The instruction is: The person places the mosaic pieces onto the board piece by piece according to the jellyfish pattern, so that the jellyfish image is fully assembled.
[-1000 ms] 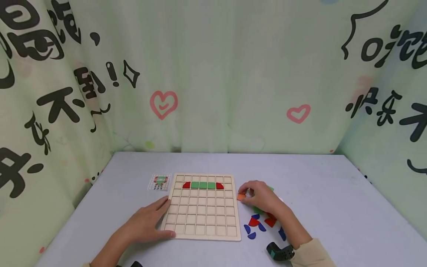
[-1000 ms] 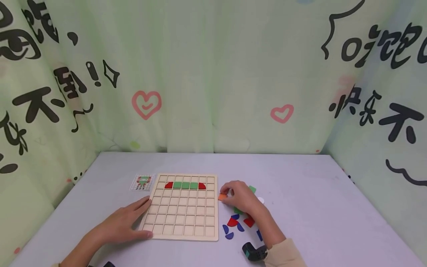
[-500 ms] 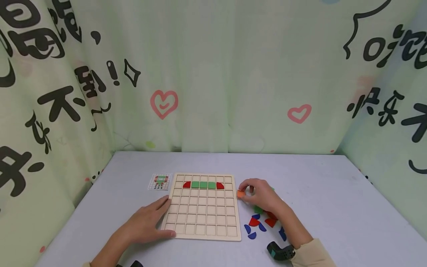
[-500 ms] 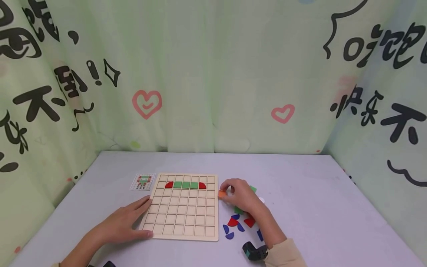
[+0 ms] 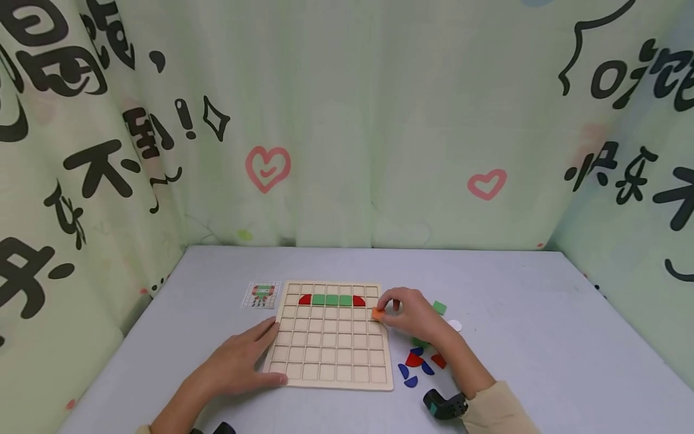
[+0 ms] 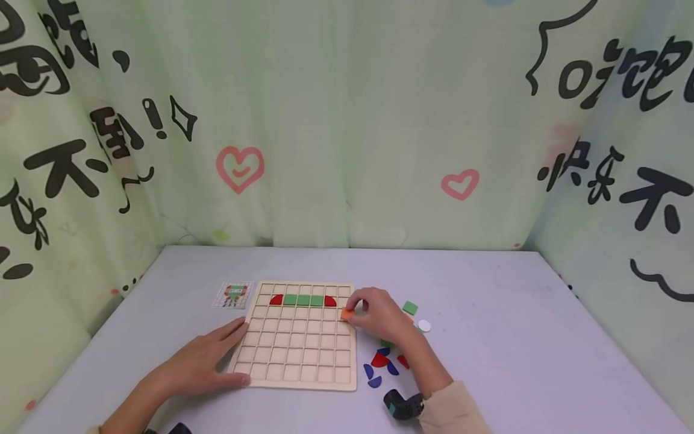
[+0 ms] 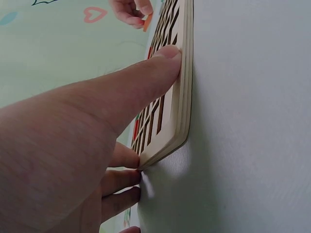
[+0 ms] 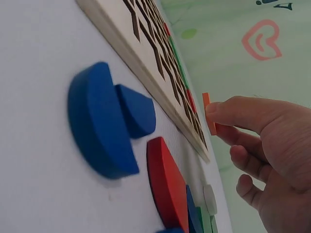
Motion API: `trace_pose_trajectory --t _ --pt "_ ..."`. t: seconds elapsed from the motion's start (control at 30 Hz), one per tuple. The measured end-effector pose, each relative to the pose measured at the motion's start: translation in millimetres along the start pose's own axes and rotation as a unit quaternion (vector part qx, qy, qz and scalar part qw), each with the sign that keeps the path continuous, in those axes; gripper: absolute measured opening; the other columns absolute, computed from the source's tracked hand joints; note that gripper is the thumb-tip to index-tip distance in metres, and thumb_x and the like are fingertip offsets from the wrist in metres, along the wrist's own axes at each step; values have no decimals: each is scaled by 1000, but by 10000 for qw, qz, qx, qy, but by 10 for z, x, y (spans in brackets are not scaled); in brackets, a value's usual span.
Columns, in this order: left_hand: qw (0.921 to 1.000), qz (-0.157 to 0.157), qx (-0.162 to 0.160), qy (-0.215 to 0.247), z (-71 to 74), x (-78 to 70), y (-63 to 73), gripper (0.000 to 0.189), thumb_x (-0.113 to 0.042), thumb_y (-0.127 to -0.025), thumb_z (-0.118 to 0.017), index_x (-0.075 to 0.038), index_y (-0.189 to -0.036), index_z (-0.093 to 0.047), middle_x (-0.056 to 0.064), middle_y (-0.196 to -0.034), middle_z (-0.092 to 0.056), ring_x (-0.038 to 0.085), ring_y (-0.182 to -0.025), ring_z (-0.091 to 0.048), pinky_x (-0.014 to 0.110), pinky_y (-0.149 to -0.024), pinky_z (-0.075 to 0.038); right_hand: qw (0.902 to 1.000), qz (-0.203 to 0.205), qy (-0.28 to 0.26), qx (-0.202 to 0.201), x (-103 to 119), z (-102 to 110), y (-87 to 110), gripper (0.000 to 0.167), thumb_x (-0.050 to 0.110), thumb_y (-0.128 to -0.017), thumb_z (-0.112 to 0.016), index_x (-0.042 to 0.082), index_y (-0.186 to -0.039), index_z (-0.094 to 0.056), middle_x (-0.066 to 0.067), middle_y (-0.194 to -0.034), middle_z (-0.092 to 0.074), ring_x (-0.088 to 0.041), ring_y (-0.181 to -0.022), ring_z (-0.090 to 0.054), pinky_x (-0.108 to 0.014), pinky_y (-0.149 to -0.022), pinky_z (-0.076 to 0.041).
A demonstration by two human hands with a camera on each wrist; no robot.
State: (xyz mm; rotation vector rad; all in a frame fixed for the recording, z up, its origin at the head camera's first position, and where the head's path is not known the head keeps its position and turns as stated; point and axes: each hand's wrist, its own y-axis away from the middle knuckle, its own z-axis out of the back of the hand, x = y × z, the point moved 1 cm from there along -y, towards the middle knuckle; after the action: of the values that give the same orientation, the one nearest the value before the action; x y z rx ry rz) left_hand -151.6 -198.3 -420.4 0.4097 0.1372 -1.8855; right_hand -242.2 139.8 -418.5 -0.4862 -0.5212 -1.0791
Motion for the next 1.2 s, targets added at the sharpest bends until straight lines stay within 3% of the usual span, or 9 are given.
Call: trace_pose_trajectory --t 0.33,0.5,0.73,0.93,1.2 --pt "10000 66 40 60 -11 -28 2 105 -69 -73 -68 -5 -149 -35 13 -157 -31 34 -141 -38 55 -107 -37 9992 263 -250 136 80 -117 -90 10 15 -82 -76 18 -89 -70 5 -88 -65 -15 -77 -50 -22 -60 -42" --pt "9999 -44 -101 18 8 -21 9 103 -67 -74 -69 -3 -148 -35 14 -157 -31 34 -140 -38 55 -107 -38 9997 74 -212 73 117 -156 -126 10 14 -81 -77 18 -88 -71 5 -87 -63 -16 -76 -49 -22 -60 -41" --pt "10000 -50 -39 -12 20 -14 5 105 -69 -73 -68 -4 -149 -35 13 -157 -31 33 -141 -38 55 -107 -38 9997 -133 -221 41 130 -209 -133 9 13 -81 -76 18 -87 -72 4 -88 -63 -14 -76 -49 -22 -63 -43" --pt "10000 -25 15 49 15 -26 -4 105 -70 -73 -68 -5 -149 -35 13 -157 -30 34 -141 -37 55 -108 -37 9996 180 -190 -70 121 -236 -165 5 13 -82 -76 16 -85 -73 1 -100 -70 -11 -77 -52 -21 -66 -46" --pt "10000 -45 -55 1 23 -25 -6 105 -69 -72 -68 -4 -149 -36 14 -157 -31 34 -140 -38 55 -106 -38 9986 465 -51 -250 133 -265 -207 5 12 -81 -77 15 -85 -75 -1 -103 -72 -12 -83 -56 -22 -70 -47"
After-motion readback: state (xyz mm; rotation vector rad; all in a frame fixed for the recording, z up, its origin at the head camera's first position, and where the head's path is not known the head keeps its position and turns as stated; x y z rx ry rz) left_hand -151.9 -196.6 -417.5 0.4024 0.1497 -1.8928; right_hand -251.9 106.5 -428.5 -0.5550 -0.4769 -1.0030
